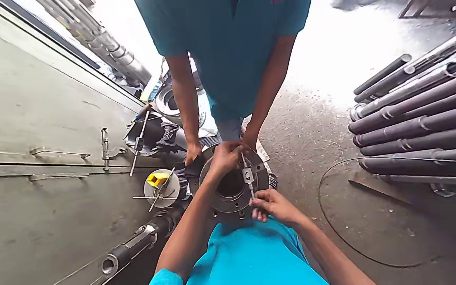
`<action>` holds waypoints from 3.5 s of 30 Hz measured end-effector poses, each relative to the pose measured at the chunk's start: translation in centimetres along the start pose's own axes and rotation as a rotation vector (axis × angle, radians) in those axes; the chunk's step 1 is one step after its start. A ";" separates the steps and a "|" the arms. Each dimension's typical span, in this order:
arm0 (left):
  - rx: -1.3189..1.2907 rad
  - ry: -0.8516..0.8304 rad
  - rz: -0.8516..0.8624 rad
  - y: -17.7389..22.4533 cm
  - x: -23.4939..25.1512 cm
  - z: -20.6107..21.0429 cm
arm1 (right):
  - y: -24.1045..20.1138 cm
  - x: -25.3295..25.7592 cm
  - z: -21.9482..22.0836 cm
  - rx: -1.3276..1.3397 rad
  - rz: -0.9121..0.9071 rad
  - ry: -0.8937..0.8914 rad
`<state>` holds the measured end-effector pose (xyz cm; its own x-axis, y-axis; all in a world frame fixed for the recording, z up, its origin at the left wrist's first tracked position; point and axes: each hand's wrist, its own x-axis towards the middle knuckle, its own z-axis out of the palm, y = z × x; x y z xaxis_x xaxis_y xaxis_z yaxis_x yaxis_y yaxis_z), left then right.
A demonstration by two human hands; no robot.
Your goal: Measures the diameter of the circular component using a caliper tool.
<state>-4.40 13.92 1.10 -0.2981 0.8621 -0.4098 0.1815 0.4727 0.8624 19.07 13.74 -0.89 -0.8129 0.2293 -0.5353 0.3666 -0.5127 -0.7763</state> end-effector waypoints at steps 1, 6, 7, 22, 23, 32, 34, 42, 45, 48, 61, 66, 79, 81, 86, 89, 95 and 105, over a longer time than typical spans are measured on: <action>0.114 -0.071 0.065 1.2 0.7 0.2 | -0.2 0.7 1.7 0.027 0.013 0.019; 0.505 -0.618 0.372 4.0 5.4 2.9 | -1.7 5.6 9.2 0.275 -0.019 0.296; 0.554 -0.684 0.393 4.5 5.4 3.5 | -2.4 6.3 10.1 0.323 -0.034 0.364; 0.634 0.229 0.176 -5.9 -13.5 0.9 | -4.9 5.4 -9.8 -1.295 -0.939 0.451; 0.631 0.300 0.220 -6.4 -14.3 3.0 | -5.4 7.2 -10.6 -1.314 -0.981 0.372; 0.711 0.566 0.220 -7.1 -14.0 5.1 | -8.7 6.5 -10.2 -1.499 -0.765 0.110; 0.782 0.597 0.268 -8.2 -11.9 2.0 | -6.9 3.4 -8.7 -1.500 -0.574 0.224; 0.797 0.495 0.527 -7.9 -5.2 -3.0 | -2.1 0.1 -2.8 -1.419 -0.301 0.557; 0.736 0.544 0.404 -8.8 -8.4 -0.8 | -3.3 1.3 -6.5 -1.376 -0.413 0.483; 0.662 0.557 0.324 -8.4 -12.8 3.0 | -4.9 4.5 -8.6 -1.383 -0.617 0.537; 0.898 0.439 0.497 -8.1 -5.6 -3.3 | -3.6 -0.2 -3.7 -1.472 -0.242 0.438; 1.002 0.164 0.729 -5.4 -0.1 -6.3 | 0.0 -0.3 2.6 -1.540 -0.290 0.825; 0.243 0.526 0.182 -8.3 -13.0 3.0 | -7.1 3.3 -6.9 -1.461 -0.374 0.481; -0.252 0.516 0.006 -6.8 -11.9 3.1 | -8.3 2.7 -7.1 -1.505 -0.252 0.364; -0.680 0.365 -0.091 -3.6 -4.9 0.9 | -7.4 1.2 -5.9 -1.122 0.019 -0.025; -0.521 0.197 -0.076 -1.4 -1.8 0.5 | -4.9 1.3 -3.0 -0.755 0.085 0.008; -0.301 0.039 -0.125 -0.2 0.7 -0.5 | -2.3 1.1 -0.6 -0.462 0.057 0.199; -0.423 0.401 -0.159 -5.8 -11.3 1.5 | -6.6 3.2 -8.0 -0.936 -0.292 0.455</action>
<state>-0.68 1.68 0.28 -0.6358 0.6119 -0.4704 -0.2584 0.4055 0.8768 17.62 24.45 -0.14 -0.7513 0.6249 -0.2121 0.5432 0.4031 -0.7365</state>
